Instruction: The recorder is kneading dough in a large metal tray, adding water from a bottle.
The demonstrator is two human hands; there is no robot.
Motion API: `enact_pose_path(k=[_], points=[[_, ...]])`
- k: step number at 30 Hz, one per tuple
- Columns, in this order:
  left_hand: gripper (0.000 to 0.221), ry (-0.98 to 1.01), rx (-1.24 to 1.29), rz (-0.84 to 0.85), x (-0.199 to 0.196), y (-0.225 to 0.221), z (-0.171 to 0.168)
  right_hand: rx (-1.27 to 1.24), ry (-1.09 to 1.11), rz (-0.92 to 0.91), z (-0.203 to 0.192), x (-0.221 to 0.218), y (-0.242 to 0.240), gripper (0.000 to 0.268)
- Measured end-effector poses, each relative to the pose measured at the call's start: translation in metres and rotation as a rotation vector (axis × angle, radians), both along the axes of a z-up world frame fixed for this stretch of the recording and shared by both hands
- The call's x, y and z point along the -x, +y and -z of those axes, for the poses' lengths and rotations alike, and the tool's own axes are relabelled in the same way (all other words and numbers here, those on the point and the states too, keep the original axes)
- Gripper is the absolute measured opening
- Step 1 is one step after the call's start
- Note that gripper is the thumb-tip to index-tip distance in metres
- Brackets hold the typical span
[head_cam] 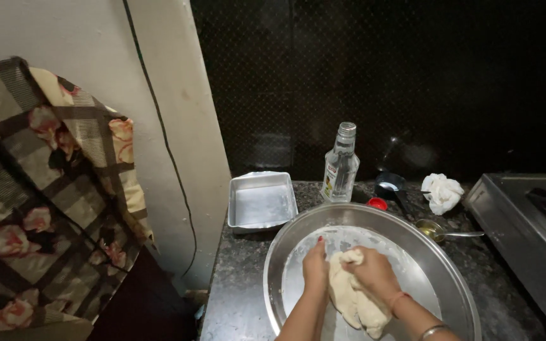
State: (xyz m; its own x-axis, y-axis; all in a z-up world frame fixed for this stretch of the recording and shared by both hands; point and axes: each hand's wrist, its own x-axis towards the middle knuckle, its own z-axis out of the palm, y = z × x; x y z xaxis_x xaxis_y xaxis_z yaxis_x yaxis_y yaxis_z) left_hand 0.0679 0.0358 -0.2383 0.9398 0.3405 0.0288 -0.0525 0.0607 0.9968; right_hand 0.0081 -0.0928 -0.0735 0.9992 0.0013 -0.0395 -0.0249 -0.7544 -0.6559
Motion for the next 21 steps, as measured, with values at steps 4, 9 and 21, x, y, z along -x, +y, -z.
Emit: enact_pose_path(k=[4,9,21], points=[[0.057,0.026,0.144,0.152,0.04,0.004,-0.091,-0.231,-0.077,0.103,-0.019,-0.01,-0.001,0.029],[0.097,0.237,0.916,0.793,0.082,-0.019,-0.192,-0.464,-0.383,0.223,-0.103,0.001,0.02,0.029],[0.102,0.346,0.218,0.396,0.051,-0.03,-0.147,-0.646,0.259,-0.033,-0.051,-0.005,-0.026,0.043]])
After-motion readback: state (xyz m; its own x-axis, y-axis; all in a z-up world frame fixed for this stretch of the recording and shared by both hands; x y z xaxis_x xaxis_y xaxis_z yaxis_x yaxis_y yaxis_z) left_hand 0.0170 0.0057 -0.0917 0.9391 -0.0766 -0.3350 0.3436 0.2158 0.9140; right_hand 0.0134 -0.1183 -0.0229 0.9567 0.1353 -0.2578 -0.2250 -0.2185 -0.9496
